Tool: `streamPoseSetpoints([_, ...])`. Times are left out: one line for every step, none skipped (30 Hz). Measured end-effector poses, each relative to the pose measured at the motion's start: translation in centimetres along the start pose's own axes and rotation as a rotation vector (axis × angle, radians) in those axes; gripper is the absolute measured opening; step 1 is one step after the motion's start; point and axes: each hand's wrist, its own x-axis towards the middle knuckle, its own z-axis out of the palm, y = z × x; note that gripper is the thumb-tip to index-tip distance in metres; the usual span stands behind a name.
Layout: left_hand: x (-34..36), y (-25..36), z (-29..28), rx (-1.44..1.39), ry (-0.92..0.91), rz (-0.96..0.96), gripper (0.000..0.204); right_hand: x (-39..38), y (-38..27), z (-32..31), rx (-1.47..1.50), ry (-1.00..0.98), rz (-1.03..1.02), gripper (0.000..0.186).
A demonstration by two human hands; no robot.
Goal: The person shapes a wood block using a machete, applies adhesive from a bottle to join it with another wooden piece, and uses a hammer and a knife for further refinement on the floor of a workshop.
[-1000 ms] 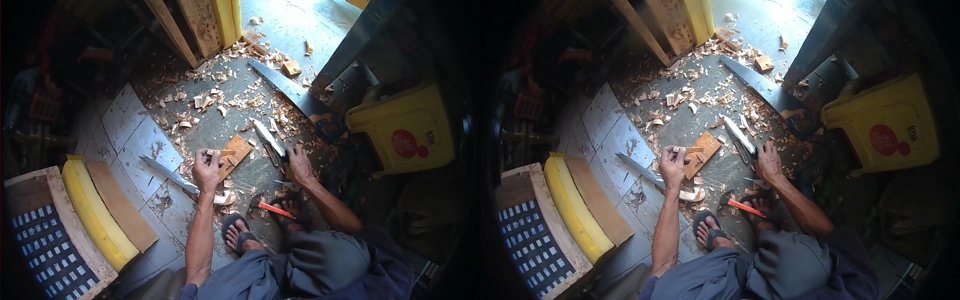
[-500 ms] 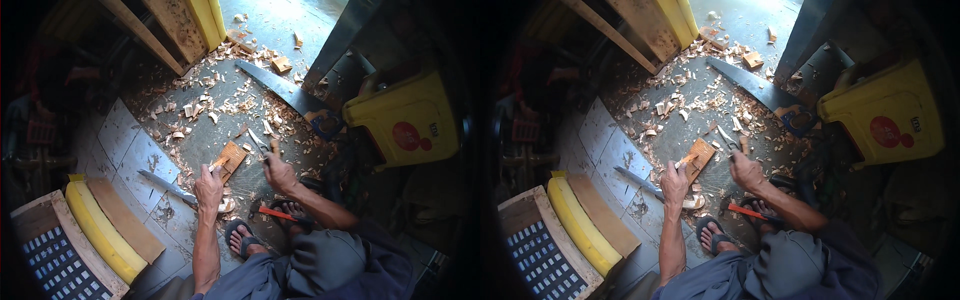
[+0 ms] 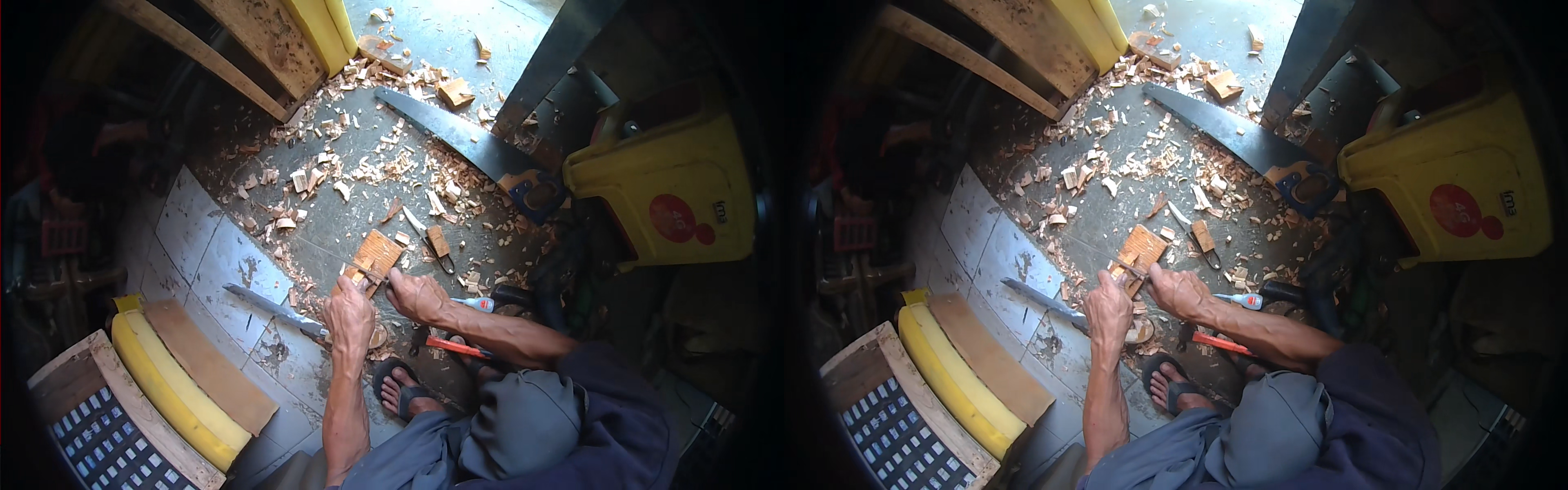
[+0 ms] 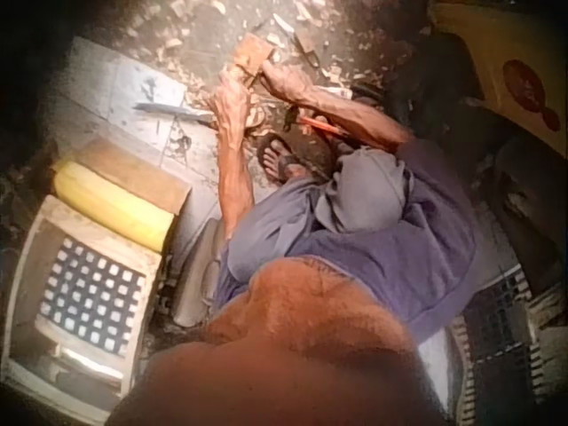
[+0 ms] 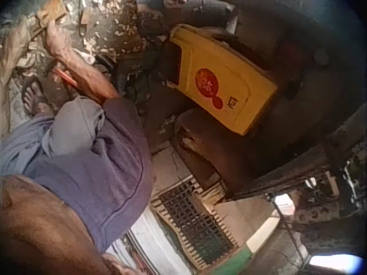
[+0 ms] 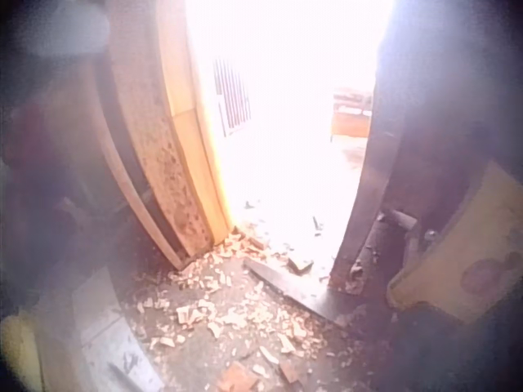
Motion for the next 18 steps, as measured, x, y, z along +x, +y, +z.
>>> streamPoseSetpoints([0.2,0.3,-0.4,0.009,-0.002,0.006,0.025,0.4,0.2,-0.2,0.016,0.022,-0.009,0.025])
streamPoseSetpoints([0.4,0.4,-0.5,0.001,-0.005,-0.007,0.026,0.7,0.5,-0.6,0.031,0.044,-0.017,0.026])
streamPoseSetpoints([0.6,0.5,-0.6,-0.008,-0.009,-0.021,0.028,0.9,0.8,-1.0,0.047,0.065,-0.025,0.026])
streamPoseSetpoints([0.4,0.5,-0.6,-0.018,-0.027,-0.035,0.03,0.6,0.8,-0.9,0.067,0.079,-0.02,0.027])
streamPoseSetpoints([0.4,0.5,-0.7,-0.061,-0.039,-0.047,0.03,0.0,0.1,-1.1,0.131,0.174,-0.104,0.028])
streamPoseSetpoints([0.2,0.5,-0.7,-0.061,-0.062,-0.052,0.031,-0.1,0.4,-0.5,0.089,0.088,-0.058,0.028])
streamPoseSetpoints([0.6,0.7,-1.0,-0.061,-0.064,-0.05,0.031,0.4,0.8,-0.5,0.039,0.014,-0.028,0.027])
streamPoseSetpoints([0.9,0.9,-1.1,-0.062,-0.066,-0.049,0.031,0.9,1.1,-0.5,-0.01,-0.059,0.002,0.027])
streamPoseSetpoints([1.1,0.9,-1.1,-0.066,-0.05,-0.045,0.032,1.0,1.4,-0.5,0.011,-0.053,-0.003,0.027])
streamPoseSetpoints([1.8,0.8,-1.3,-0.076,-0.04,-0.04,0.032,1.5,0.8,-1.2,0.027,0.0,-0.056,0.028])
streamPoseSetpoints([1.6,0.6,-1.3,-0.088,-0.056,-0.041,0.032,0.9,-0.5,-1.6,0.051,0.039,-0.087,0.028])
streamPoseSetpoints([1.3,0.3,-1.1,-0.099,-0.072,-0.042,0.031,0.4,-1.3,-1.6,0.075,0.077,-0.118,0.028])
streamPoseSetpoints([1.1,0.1,-0.8,-0.078,-0.141,-0.046,0.03,0.2,-1.5,-1.5,0.137,0.122,-0.183,0.028])
streamPoseSetpoints([1.1,0.7,-1.1,-0.065,-0.119,-0.025,0.029,0.4,-0.4,-0.9,0.078,0.089,-0.089,0.028])
streamPoseSetpoints([0.9,1.5,-1.6,-0.052,-0.097,-0.005,0.029,0.6,1.8,0.3,0.02,0.056,0.005,0.028])
streamPoseSetpoints([0.9,1.8,-1.8,-0.037,-0.067,0.001,0.028,1.5,1.7,-0.3,-0.036,0.015,0.086,0.028])
streamPoseSetpoints([0.9,1.6,-1.5,-0.023,-0.068,0.0,0.028,1.3,1.6,-1.1,-0.019,-0.051,0.084,0.028])
streamPoseSetpoints([1.6,1.4,-1.6,-0.046,-0.08,-0.024,0.029,1.8,1.2,-1.5,0.037,0.01,-0.013,0.028])
